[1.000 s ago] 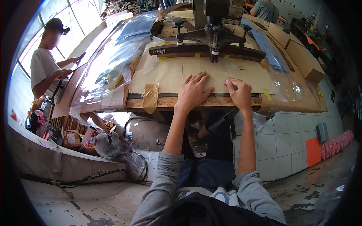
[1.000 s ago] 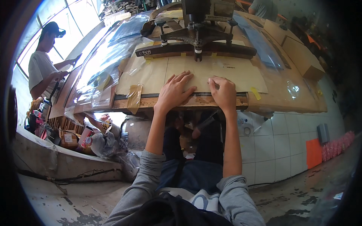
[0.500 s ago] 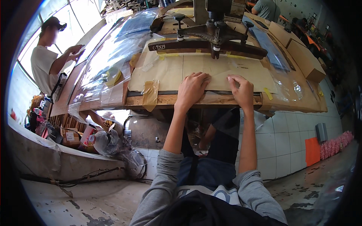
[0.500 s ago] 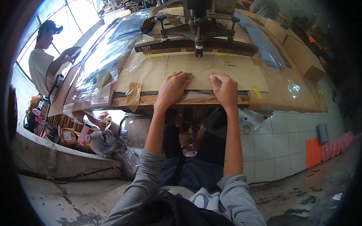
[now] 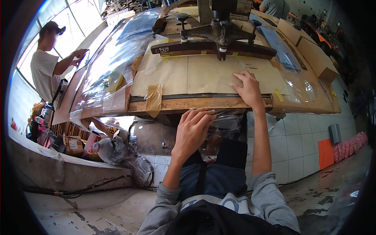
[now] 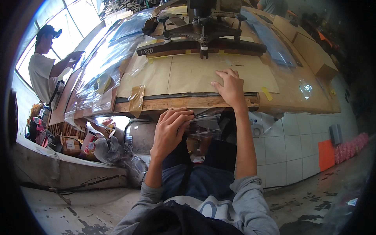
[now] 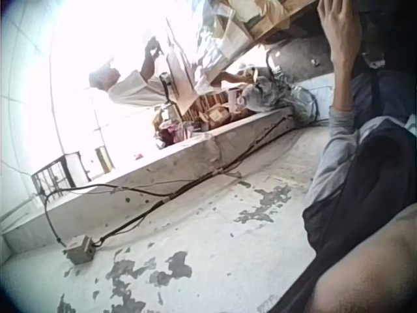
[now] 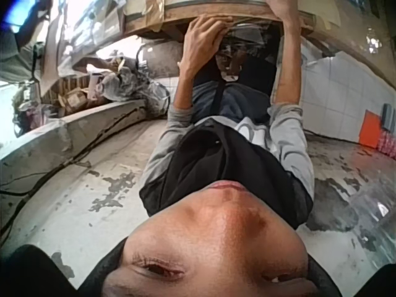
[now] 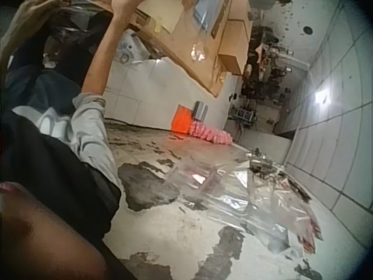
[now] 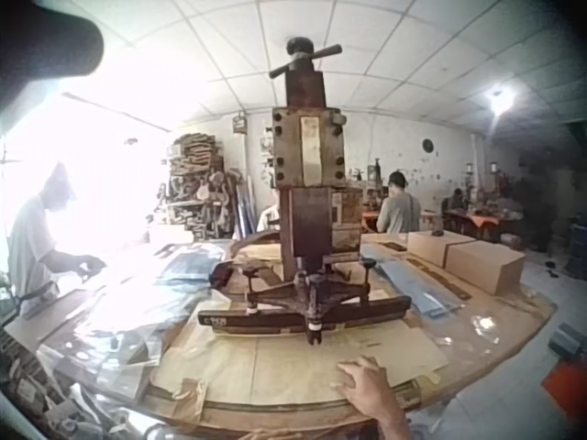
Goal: The person applies small adhesive strips to a large transparent plastic sheet and uses a manual press to secure them at a workbench.
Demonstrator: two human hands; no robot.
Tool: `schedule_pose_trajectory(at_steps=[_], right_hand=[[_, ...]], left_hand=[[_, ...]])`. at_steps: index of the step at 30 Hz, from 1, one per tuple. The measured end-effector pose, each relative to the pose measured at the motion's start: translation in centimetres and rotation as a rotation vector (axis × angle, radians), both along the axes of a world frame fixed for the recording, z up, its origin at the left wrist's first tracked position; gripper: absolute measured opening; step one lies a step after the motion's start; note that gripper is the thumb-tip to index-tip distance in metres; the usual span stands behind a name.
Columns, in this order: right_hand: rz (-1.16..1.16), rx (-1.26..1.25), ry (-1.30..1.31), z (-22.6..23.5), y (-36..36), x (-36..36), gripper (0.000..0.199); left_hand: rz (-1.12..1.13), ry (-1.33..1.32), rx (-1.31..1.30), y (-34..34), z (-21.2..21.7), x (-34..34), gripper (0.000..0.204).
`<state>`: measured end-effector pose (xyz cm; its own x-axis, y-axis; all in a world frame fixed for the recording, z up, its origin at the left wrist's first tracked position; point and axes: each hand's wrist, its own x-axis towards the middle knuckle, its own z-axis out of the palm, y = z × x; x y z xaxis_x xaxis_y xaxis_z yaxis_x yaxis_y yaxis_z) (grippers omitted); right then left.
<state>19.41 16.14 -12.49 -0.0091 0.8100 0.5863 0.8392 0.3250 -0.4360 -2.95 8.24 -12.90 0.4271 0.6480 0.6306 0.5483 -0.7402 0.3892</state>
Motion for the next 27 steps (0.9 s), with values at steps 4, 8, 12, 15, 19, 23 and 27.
schedule_pose_trajectory(at_steps=[4,8,12,15,19,23,27], right_hand=[[-0.043,-0.292,-0.021,2.0,-0.1,-0.6,0.027],[0.053,-0.347,0.004,2.3,0.4,-0.1,0.018],[0.273,-0.447,0.385,3.6,-0.2,0.0,0.013],[0.332,-0.427,0.484,5.0,-0.7,-0.4,0.013],[0.346,-0.386,0.471,5.8,-1.0,-0.4,0.013],[0.341,-0.321,0.460,5.5,-0.8,-0.2,0.012],[0.317,-0.307,0.426,5.6,-0.9,-0.3,0.012]], left_hand=[[0.007,0.024,0.012,-0.2,0.3,-0.1,0.014],[-0.033,0.046,-0.034,0.0,0.4,-0.3,0.013],[-0.071,0.071,-0.093,0.2,1.3,-0.8,0.012],[-0.104,0.061,-0.112,0.3,1.3,-0.8,0.012],[-0.114,0.094,-0.113,0.1,1.0,-0.7,0.012],[-0.104,0.090,-0.103,-0.1,0.9,-0.5,0.013],[-0.100,0.079,-0.115,-0.2,1.0,-0.6,0.013]])
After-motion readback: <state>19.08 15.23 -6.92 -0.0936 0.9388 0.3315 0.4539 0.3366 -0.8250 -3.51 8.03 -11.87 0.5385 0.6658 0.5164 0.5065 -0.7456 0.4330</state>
